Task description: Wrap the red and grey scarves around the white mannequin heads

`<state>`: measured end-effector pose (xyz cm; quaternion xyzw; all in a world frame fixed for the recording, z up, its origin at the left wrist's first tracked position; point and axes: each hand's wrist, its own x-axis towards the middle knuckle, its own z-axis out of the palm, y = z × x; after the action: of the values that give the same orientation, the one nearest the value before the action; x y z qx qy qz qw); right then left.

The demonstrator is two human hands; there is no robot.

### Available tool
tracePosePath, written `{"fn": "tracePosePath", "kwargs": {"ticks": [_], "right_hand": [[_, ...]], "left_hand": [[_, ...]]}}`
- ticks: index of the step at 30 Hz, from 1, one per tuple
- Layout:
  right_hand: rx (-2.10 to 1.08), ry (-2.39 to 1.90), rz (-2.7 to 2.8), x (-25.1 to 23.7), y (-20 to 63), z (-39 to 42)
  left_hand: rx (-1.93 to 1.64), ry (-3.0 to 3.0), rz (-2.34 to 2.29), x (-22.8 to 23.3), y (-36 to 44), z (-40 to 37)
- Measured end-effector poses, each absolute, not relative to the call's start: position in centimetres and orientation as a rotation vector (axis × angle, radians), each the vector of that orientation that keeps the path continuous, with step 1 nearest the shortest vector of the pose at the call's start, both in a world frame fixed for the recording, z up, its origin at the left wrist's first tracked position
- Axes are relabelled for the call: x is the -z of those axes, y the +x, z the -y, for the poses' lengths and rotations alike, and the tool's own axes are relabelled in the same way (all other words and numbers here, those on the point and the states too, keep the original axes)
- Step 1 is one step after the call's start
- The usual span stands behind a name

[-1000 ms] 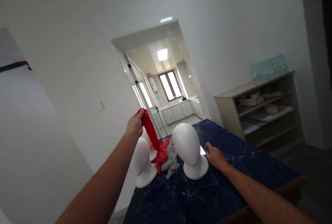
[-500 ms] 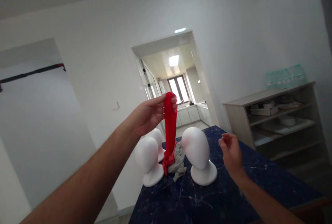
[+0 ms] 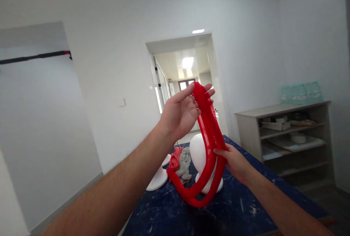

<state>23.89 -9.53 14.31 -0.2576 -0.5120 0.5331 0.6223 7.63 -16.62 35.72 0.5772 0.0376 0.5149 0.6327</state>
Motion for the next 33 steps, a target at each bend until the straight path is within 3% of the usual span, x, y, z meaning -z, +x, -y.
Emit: {"fn": "tracePosePath", "kwargs": {"ticks": [8, 14, 20, 26, 33], "right_hand": [[-1.25, -0.31, 1.436, -15.2, 21.7, 11.2], [-1.236, -0.483, 1.567, -15.4, 19.6, 13.1], [-1.46, -0.428, 1.678, -14.2, 29.1, 11.3], [-1.286, -0.508, 1.526, -15.2, 40.3, 8.9], [-1.157, -0.723, 1.47, -15.6, 45.3, 7.4]], "left_hand": [[-1.056, 1.279, -0.061, -34.9, 9.8, 14.4], [-0.827, 1.345, 0.034, -34.6, 12.3, 18.1], [-1.003, 1.265, 0.034, -36.7, 9.1, 18.4], [-1.237, 1.126, -0.032, -36.6, 6.4, 14.7], [-1.318, 1.05, 0.003, -34.9, 4.1, 9.5]]}}
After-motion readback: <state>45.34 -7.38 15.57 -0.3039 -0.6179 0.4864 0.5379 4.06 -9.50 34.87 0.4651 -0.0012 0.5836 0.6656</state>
